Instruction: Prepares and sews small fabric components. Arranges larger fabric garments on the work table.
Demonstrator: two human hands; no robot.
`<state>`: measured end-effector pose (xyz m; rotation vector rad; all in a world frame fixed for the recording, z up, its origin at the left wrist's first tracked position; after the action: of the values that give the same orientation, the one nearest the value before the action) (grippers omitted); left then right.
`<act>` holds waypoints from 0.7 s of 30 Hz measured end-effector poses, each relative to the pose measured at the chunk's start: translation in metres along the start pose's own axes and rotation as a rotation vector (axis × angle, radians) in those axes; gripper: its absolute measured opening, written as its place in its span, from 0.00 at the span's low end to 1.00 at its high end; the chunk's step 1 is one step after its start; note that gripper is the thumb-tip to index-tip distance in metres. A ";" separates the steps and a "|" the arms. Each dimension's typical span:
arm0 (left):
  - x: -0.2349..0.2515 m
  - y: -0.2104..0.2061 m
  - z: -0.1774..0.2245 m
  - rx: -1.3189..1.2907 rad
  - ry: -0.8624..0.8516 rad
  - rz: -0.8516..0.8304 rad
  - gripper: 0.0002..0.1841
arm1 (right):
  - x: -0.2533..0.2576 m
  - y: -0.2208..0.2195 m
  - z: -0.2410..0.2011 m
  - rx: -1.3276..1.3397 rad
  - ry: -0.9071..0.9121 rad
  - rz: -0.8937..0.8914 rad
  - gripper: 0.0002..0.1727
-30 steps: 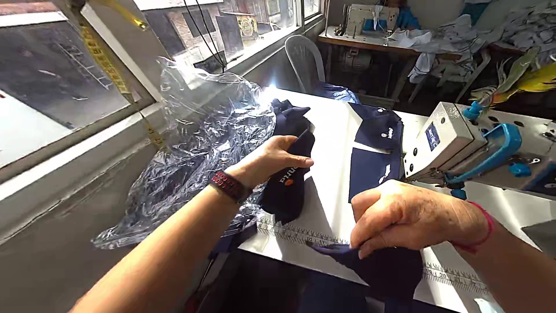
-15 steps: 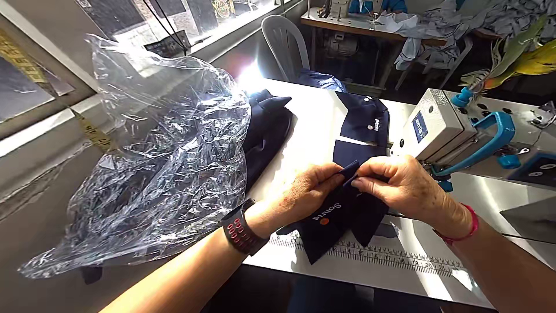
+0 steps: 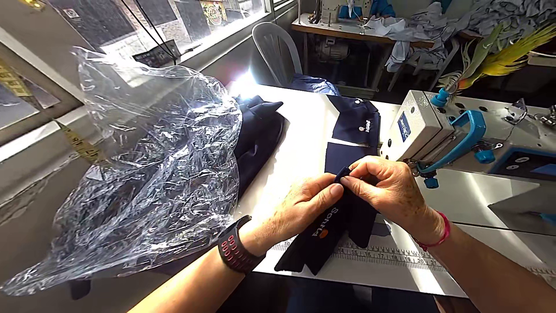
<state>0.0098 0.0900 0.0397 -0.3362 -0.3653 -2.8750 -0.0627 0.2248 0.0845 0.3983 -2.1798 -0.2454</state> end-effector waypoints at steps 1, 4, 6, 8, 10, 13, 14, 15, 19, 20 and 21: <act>0.001 0.001 0.001 0.098 -0.041 0.028 0.12 | -0.002 -0.001 0.000 -0.009 -0.004 0.001 0.04; 0.002 0.006 0.002 0.291 -0.052 0.109 0.08 | -0.007 -0.008 -0.002 -0.030 -0.007 -0.008 0.05; 0.001 0.010 0.002 0.297 0.021 0.120 0.09 | -0.011 -0.014 -0.001 -0.023 -0.011 -0.013 0.06; -0.004 0.014 0.002 0.265 0.008 0.111 0.09 | -0.014 -0.019 0.000 0.071 -0.052 -0.081 0.06; -0.006 0.022 0.003 0.231 -0.031 0.088 0.10 | -0.016 -0.023 0.007 0.220 -0.219 -0.309 0.12; -0.013 0.040 0.005 0.231 0.005 0.009 0.10 | -0.027 -0.027 0.025 0.268 -0.333 -0.633 0.25; -0.015 0.046 0.006 0.222 0.016 -0.007 0.09 | -0.029 -0.027 0.030 0.246 -0.296 -0.653 0.21; -0.018 0.052 0.007 0.217 0.032 -0.015 0.08 | -0.030 -0.028 0.033 0.227 -0.246 -0.639 0.15; -0.022 0.065 0.003 0.218 0.049 -0.007 0.05 | -0.033 -0.041 0.025 0.236 -0.169 -0.591 0.12; -0.022 0.064 0.002 0.204 0.026 -0.022 0.04 | -0.033 -0.047 0.016 0.278 -0.194 -0.623 0.14; -0.022 0.061 0.002 0.194 -0.009 -0.043 0.05 | -0.032 -0.054 0.008 0.327 -0.232 -0.657 0.16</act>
<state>0.0466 0.0372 0.0497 -0.3100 -0.6543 -2.8493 -0.0402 0.1870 0.0391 1.3298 -2.2523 -0.3016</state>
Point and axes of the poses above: each hand's wrist, its own x-axis towards the middle knuckle, its own y-axis out of the back of the hand, z = x × y, the point moved 7 cm from there along x, towards the middle knuckle, and after that the axes turned 15 degrees about z, right-handed, at the moved point
